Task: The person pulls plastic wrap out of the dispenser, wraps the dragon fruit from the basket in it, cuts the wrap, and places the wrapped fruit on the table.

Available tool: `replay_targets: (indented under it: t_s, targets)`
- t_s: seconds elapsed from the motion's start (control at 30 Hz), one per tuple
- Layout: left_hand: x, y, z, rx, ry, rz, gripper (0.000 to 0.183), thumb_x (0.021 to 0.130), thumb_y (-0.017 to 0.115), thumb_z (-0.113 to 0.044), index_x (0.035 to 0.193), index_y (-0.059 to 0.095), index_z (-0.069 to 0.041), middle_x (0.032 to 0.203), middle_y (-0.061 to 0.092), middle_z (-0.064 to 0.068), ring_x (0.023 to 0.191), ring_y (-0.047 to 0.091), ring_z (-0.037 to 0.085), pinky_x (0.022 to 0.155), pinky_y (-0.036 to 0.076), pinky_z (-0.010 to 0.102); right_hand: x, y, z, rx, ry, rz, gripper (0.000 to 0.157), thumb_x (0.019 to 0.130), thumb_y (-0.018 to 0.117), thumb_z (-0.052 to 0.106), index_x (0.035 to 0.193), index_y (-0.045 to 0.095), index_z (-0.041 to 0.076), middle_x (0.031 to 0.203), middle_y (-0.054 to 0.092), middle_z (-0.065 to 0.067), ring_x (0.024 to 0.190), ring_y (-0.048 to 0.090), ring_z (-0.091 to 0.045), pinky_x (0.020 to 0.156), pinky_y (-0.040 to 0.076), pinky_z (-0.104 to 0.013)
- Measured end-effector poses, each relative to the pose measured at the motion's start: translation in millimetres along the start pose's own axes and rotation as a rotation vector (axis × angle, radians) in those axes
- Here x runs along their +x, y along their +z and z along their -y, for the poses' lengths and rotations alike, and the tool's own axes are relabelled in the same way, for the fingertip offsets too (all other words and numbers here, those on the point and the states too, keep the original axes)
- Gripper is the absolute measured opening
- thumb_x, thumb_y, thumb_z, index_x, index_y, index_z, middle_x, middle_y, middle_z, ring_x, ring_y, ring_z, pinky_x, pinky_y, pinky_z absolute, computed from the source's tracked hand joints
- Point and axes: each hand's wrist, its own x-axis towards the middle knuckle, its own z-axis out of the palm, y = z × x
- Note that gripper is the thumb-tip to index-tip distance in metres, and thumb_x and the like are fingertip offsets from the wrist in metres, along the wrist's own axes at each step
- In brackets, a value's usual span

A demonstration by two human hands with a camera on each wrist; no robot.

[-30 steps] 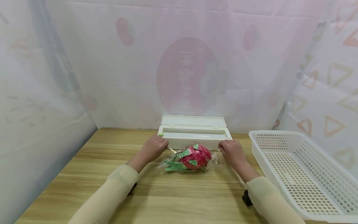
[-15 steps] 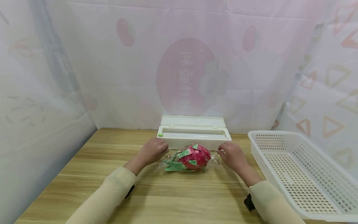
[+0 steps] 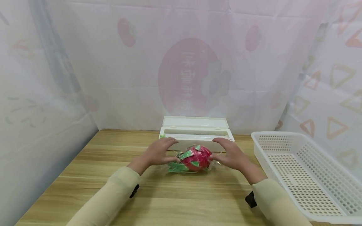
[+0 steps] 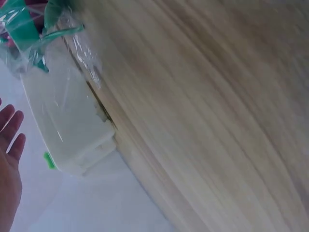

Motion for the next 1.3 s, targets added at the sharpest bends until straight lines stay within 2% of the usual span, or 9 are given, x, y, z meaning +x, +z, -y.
replay_targets:
  t_s: [0.13,0.27,0.43,0.63,0.77,0.9,0.97,1.1,1.3]
  targets:
    - [3.0,5.7,-6.1,-0.066,-0.083,0.150,0.097,0.078,0.062,-0.073,0.142,0.045,-0.002,0.142,0.049,0.012,0.130,0.045,0.029,0.106,0.037,0.046,1,7.0,3,0.053,0.081,0.167,0.089,0.078,0.074,0.057,0.143,0.045,0.003,0.143,0.048,-0.015,0.131,0.044,-0.035,0.103,0.039,-0.054]
    - [2.6,11.1,-7.2,-0.085,-0.114,0.197,0.101,0.075,0.062,-0.075,0.143,0.044,-0.003,0.142,0.050,0.012,0.129,0.047,0.029,0.105,0.039,0.044,0,12.8,2,0.080,0.129,0.226,0.092,0.077,0.074,0.058,0.146,0.042,0.005,0.145,0.046,-0.013,0.130,0.045,-0.034,0.102,0.040,-0.054]
    - [-2.2,15.1,-6.4,-0.115,-0.150,0.226,0.088,0.079,0.063,-0.070,0.137,0.052,-0.005,0.133,0.058,0.009,0.121,0.054,0.025,0.101,0.044,0.040,-3,15.0,-1,0.167,0.155,0.219,0.077,0.082,0.074,0.049,0.139,0.050,0.004,0.135,0.056,-0.012,0.122,0.054,-0.030,0.100,0.042,-0.052]
    - [-7.4,14.8,-8.1,-0.230,-0.188,0.227,0.074,0.083,0.063,-0.065,0.130,0.059,-0.009,0.126,0.062,0.005,0.117,0.057,0.021,0.098,0.046,0.039,-8,16.0,-5,0.282,0.175,0.194,0.052,0.091,0.068,0.037,0.131,0.060,0.005,0.127,0.062,-0.009,0.116,0.058,-0.027,0.095,0.048,-0.046]
    - [-10.7,15.2,-8.9,-0.262,-0.208,0.215,0.063,0.086,0.062,-0.061,0.127,0.062,-0.012,0.124,0.064,0.003,0.116,0.057,0.020,0.098,0.046,0.039,-9,18.0,-7,0.316,0.209,0.169,0.039,0.096,0.062,0.034,0.124,0.066,0.007,0.114,0.068,-0.004,0.097,0.063,-0.019,0.080,0.053,-0.036]
    - [-13.2,15.9,-9.2,-0.278,-0.217,0.205,0.052,0.090,0.062,-0.053,0.124,0.064,-0.013,0.122,0.065,0.002,0.115,0.058,0.020,0.097,0.046,0.039,-10,19.1,-8,0.348,0.266,0.131,0.033,0.100,0.055,0.030,0.119,0.069,0.006,0.102,0.071,-0.003,0.079,0.061,-0.018,0.066,0.051,-0.028]
    - [-13.6,15.9,-9.1,-0.291,-0.209,0.195,0.047,0.092,0.062,-0.049,0.121,0.066,-0.012,0.119,0.066,0.002,0.114,0.059,0.020,0.096,0.047,0.039,-10,19.3,-8,0.369,0.294,0.114,0.033,0.102,0.052,0.029,0.114,0.071,0.005,0.098,0.071,-0.005,0.079,0.061,-0.024,0.065,0.051,-0.029]
    - [-13.7,16.5,-8.3,-0.302,-0.197,0.189,0.042,0.094,0.061,-0.046,0.118,0.068,-0.011,0.116,0.067,0.002,0.111,0.060,0.018,0.095,0.048,0.039,-9,20.7,-7,0.440,0.366,0.092,0.037,0.104,0.047,0.028,0.111,0.072,0.001,0.097,0.071,-0.008,0.092,0.065,-0.034,0.077,0.055,-0.038]
    - [-13.8,17.6,-6.4,-0.331,-0.221,0.195,0.041,0.094,0.061,-0.044,0.117,0.069,-0.011,0.113,0.069,0.001,0.107,0.062,0.015,0.092,0.050,0.036,-4,23.0,-5,0.511,0.441,0.065,0.036,0.104,0.048,0.024,0.104,0.071,-0.003,0.089,0.069,-0.010,0.088,0.064,-0.035,0.079,0.054,-0.048]
